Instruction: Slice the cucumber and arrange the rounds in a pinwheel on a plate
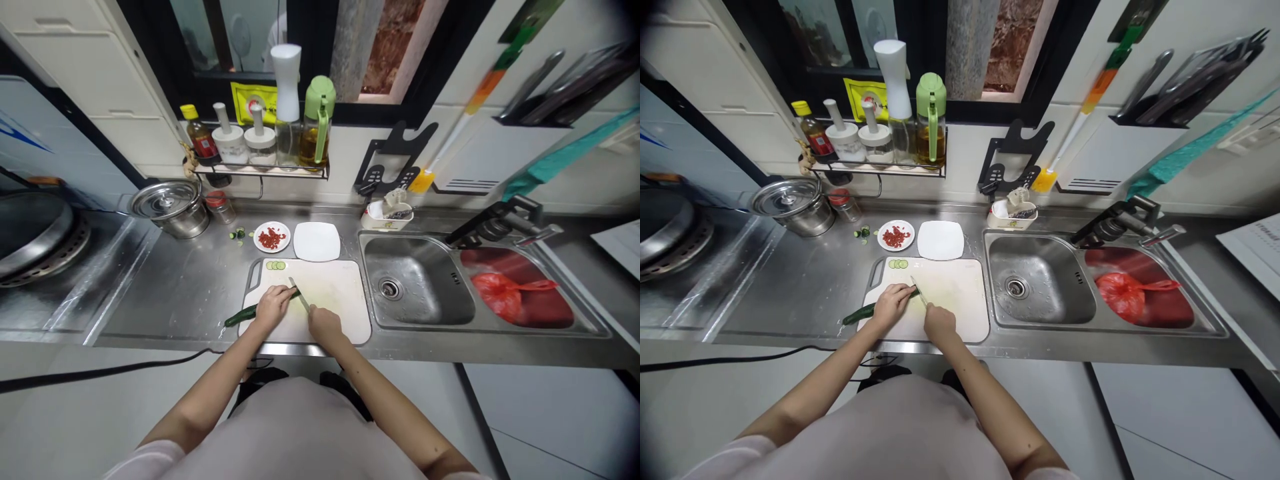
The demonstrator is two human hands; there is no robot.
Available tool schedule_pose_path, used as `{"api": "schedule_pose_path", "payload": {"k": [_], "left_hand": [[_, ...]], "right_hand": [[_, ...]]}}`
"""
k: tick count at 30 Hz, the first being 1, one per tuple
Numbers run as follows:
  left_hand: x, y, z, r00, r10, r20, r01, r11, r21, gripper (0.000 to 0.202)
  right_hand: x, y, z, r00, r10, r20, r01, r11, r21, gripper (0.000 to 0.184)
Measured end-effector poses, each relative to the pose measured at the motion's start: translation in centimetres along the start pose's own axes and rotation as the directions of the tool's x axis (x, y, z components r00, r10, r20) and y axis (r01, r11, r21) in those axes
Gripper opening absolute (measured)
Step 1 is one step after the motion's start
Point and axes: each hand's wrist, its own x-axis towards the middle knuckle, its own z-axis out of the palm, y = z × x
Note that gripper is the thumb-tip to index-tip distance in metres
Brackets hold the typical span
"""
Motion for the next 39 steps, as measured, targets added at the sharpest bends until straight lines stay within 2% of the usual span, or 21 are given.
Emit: {"api": "schedule_pose_path", "payload": {"k": [5, 14, 24, 33, 39], "left_hand": [[0.1, 0.2, -0.2, 1.0, -0.006, 0.0, 0.006, 1.0, 0.0, 0.028], [0.0, 0.2, -0.2, 1.0, 0.001, -0.002, -0.001, 1.0, 0.01, 0.03], [0.0, 0.5, -0.4, 0.998, -0.055, 0.033, 0.054, 0.998, 0.015, 0.029], [0.7, 1.3, -1.4, 0.975, -0.191, 0.112, 0.192, 0.981, 0.005, 0.028], [1.0, 1.4, -1.2, 0.944, -0.322, 0.079, 0.328, 0.941, -0.088, 0.028]], "right_hand": [[0.0, 0.1, 0.0, 1.0, 0.006, 0.008, -0.006, 1.0, -0.006, 0.028], [1.4, -1.0, -0.4, 0.997, -0.016, -0.072, 0.017, 1.0, 0.018, 0.029], [-0.5, 0.3, 0.1, 0.999, 0.017, -0.03, -0.017, 1.0, 0.019, 0.03], [-1.3, 1.6, -0.7, 0.997, 0.058, -0.056, -0.057, 0.998, 0.013, 0.033], [-1.3, 2.1, -1.0, 0.994, 0.053, -0.092, -0.061, 0.994, -0.09, 0.03]]}}
